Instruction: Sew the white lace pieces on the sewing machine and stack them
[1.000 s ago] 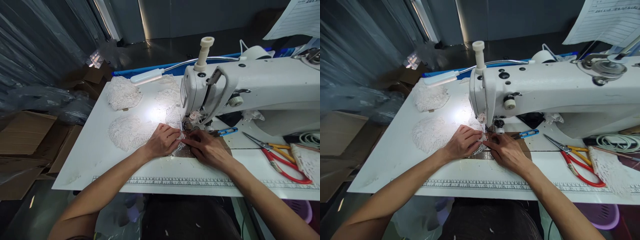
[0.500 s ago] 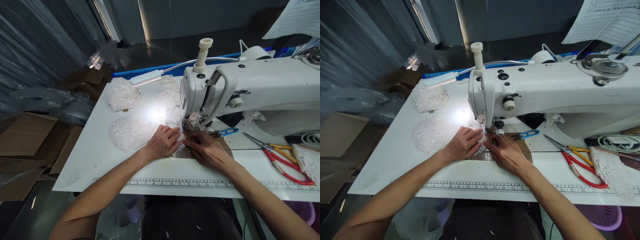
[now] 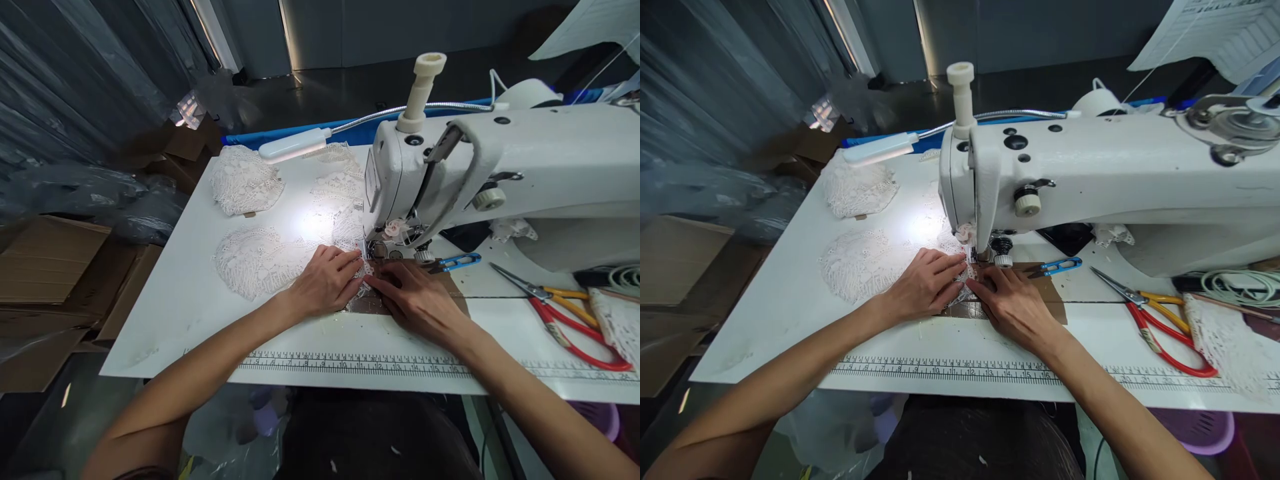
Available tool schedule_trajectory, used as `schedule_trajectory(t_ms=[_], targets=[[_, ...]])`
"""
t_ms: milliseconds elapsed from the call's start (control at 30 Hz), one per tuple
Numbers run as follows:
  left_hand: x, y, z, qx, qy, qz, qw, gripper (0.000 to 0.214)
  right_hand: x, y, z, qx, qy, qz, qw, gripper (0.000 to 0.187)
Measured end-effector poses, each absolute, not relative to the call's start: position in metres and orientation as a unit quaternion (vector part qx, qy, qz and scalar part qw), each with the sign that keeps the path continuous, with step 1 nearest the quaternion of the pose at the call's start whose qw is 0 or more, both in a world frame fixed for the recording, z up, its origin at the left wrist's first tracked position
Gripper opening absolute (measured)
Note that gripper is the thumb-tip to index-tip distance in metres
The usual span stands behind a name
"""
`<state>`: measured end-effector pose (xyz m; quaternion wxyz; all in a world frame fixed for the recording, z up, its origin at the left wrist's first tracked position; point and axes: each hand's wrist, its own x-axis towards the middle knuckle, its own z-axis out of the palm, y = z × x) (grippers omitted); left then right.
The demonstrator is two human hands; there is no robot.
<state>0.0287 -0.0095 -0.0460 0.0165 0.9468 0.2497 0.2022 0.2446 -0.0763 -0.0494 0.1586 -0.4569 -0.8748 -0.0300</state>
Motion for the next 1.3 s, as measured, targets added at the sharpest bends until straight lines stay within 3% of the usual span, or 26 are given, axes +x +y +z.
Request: schedule_trajectory(t_ms=[633,1300], targets=[[0.030,0.006,-0.054,0.951,0.220,0.216,0.021,0.031,0.239,-0.076,-0.052,-0.478,-0.859,-0.046,0.174,0.033],[0.025,0.009,-0.050,0.955,0.221,0.190,0.058,0.031,0.243,-0.074,-0.060,-0.508,-0.827,0.071,0.231,0.035]])
